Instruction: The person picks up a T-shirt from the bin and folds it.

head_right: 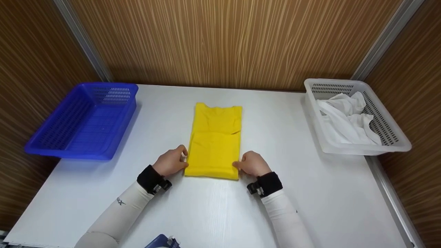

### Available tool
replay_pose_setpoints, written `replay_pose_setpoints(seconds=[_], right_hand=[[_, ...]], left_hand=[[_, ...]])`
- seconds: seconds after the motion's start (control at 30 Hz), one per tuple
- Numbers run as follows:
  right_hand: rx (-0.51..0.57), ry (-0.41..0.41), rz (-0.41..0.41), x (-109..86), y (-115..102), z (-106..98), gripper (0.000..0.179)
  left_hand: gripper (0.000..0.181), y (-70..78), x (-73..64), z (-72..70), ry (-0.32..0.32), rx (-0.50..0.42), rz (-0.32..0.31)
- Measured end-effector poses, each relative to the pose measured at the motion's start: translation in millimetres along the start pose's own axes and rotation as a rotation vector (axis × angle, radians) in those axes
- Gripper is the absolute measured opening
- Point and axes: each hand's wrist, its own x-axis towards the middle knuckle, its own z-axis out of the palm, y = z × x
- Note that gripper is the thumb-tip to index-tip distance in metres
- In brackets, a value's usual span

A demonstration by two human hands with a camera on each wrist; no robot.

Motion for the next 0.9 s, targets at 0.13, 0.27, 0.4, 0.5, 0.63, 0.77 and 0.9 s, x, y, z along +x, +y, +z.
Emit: replay_pose_setpoints(seconds=[0.13, 0.27, 0.4, 0.5, 0.63, 0.77, 0.9], right_hand=[[0.06, 0.115, -0.161, -7.2, -17.6, 7.5, 0.021], [0.105, 0.034, -0.333, -9.5, -30.2, 24.0, 0.016], [0.099, -0.082, -0.323, -2.3, -26.0, 36.0, 0.017], [0.098, -0.1, -0.249, 4.3, -21.2, 37.1, 0.019], [0.063, -0.026, -0.194, 7.3, -20.1, 33.9, 0.018], [-0.035, 0.085, -0.221, 3.3, -23.3, 32.6, 0.013], [-0.143, 0.093, -0.336, -4.5, -28.4, 38.0, 0.038]], left_hand=[[0.017, 10.8, -2.3, 0.7, -0.051, -0.156, 0.132], [0.018, 15.8, 1.9, 8.6, -0.198, -0.204, 0.281], [0.019, 10.9, 6.6, 13.7, -0.279, -0.113, 0.357], [0.017, 7.6, 7.3, 13.5, -0.305, -0.087, 0.33], [0.023, 7.0, 6.6, 15.3, -0.306, -0.05, 0.3], [0.027, 10.3, 6.6, 18.9, -0.256, 0.019, 0.325], [0.016, 12.3, 6.9, 21.0, -0.217, 0.065, 0.333]])
